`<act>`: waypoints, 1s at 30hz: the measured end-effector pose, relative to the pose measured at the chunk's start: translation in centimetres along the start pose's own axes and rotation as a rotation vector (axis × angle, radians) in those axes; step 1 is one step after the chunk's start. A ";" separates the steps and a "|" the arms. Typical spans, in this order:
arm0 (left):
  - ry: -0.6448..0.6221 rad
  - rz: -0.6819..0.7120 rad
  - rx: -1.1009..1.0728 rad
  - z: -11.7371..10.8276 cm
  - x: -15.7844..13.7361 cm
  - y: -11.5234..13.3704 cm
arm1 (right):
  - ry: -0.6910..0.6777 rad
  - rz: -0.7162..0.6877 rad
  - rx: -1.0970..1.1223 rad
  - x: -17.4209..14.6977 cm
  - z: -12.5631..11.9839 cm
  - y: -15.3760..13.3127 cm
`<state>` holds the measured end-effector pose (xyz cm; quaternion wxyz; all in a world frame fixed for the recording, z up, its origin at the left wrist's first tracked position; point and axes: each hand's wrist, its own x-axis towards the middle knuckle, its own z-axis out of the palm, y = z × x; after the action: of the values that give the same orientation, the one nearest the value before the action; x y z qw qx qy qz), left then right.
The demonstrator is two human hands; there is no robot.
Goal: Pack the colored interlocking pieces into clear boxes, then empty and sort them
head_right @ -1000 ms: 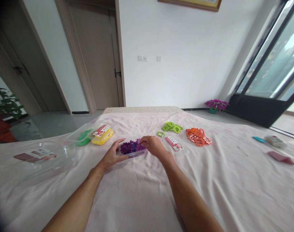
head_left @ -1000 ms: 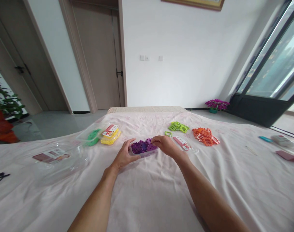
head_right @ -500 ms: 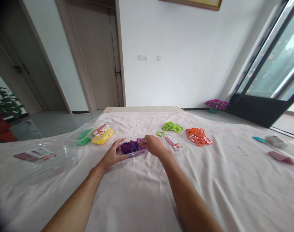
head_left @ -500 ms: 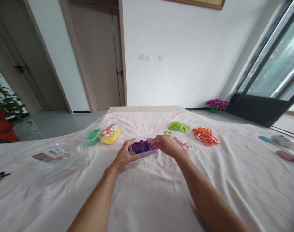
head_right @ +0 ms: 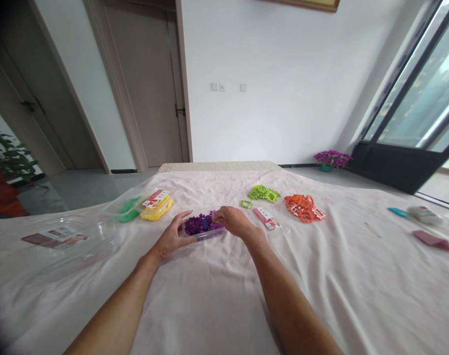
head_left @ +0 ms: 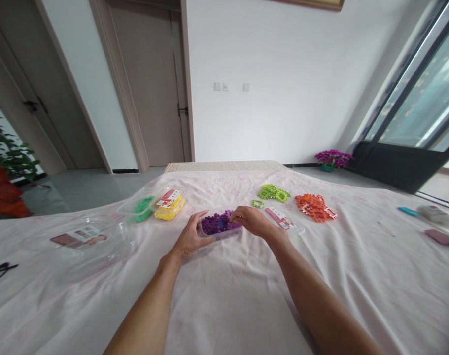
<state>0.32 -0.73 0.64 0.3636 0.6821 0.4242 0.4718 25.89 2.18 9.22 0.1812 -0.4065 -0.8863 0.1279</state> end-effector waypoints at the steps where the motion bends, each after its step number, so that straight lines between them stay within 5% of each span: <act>1: -0.001 0.003 0.008 0.0 0.0 0.1 | 0.001 -0.004 0.004 0.0 0.1 0.1; 8: -0.007 0.014 0.004 -0.1 0.1 0.3 | -0.076 -0.074 -0.057 0.6 0.3 0.1; 16: -0.005 -0.002 0.016 -0.1 0.1 0.1 | -0.099 0.004 -0.024 0.4 -0.4 -0.2; 22: -0.002 -0.016 0.002 0.0 0.0 0.8 | 0.144 0.100 -0.058 0.4 -0.7 -0.6; 30: -0.007 0.012 0.002 0.0 -0.1 0.7 | 0.158 0.044 -0.140 0.6 0.4 0.3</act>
<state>0.46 -1.04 1.26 0.3617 0.6866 0.4193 0.4711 25.58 2.81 8.85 0.2187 -0.4464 -0.8669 0.0375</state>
